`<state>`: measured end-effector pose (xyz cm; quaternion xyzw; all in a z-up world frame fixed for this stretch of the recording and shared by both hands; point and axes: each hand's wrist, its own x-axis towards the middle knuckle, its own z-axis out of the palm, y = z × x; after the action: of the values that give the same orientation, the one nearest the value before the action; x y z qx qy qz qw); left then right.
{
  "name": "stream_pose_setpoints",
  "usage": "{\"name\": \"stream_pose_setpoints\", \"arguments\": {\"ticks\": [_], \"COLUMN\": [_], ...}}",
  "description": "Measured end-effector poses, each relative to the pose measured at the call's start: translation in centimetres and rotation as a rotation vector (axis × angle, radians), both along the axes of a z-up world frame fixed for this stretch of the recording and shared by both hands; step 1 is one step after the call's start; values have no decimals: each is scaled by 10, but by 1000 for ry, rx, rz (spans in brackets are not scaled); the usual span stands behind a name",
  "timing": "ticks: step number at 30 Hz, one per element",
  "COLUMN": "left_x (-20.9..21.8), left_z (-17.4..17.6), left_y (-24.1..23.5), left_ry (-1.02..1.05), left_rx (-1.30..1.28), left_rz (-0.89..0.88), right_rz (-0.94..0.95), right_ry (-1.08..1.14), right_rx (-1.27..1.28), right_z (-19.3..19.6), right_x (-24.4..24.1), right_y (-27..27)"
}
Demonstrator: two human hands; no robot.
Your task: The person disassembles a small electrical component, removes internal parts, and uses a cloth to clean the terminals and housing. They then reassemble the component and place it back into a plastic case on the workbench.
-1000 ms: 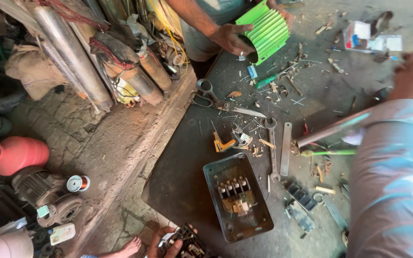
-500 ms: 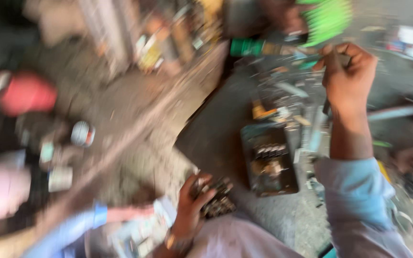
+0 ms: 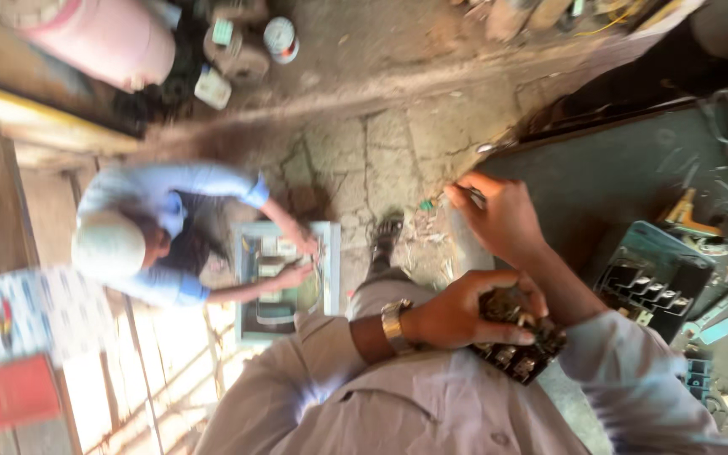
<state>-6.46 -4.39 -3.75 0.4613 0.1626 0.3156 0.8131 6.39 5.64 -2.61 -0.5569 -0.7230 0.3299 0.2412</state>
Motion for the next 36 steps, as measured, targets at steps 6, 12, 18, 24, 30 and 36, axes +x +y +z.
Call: {"name": "stream_pose_setpoints", "arguments": {"ticks": [6,12,18,24,30,36], "left_x": [5,6,12,16,17,15], "left_z": [-1,-4,-3,-3,-5,-3], "left_y": [-6,-8,-9,-7,-2,15], "left_ry": [-64,-42,-52,-45,-23,89], "left_rx": [9,-15,-70,-62,-23,-171], "left_rz": [33,10,-46,-78,-47,99], "right_rz": [82,-32,-423,-454,-426,-540], "right_ry": [158,371,534,571,651,626], "right_rx": [83,196,-119,-138,-107,35], "right_z": [-31,-14,-7,13,19,25], "right_x": [-38,13,70,83,97,101], "right_y": [6,-8,-51,-98,-125,-151]}}
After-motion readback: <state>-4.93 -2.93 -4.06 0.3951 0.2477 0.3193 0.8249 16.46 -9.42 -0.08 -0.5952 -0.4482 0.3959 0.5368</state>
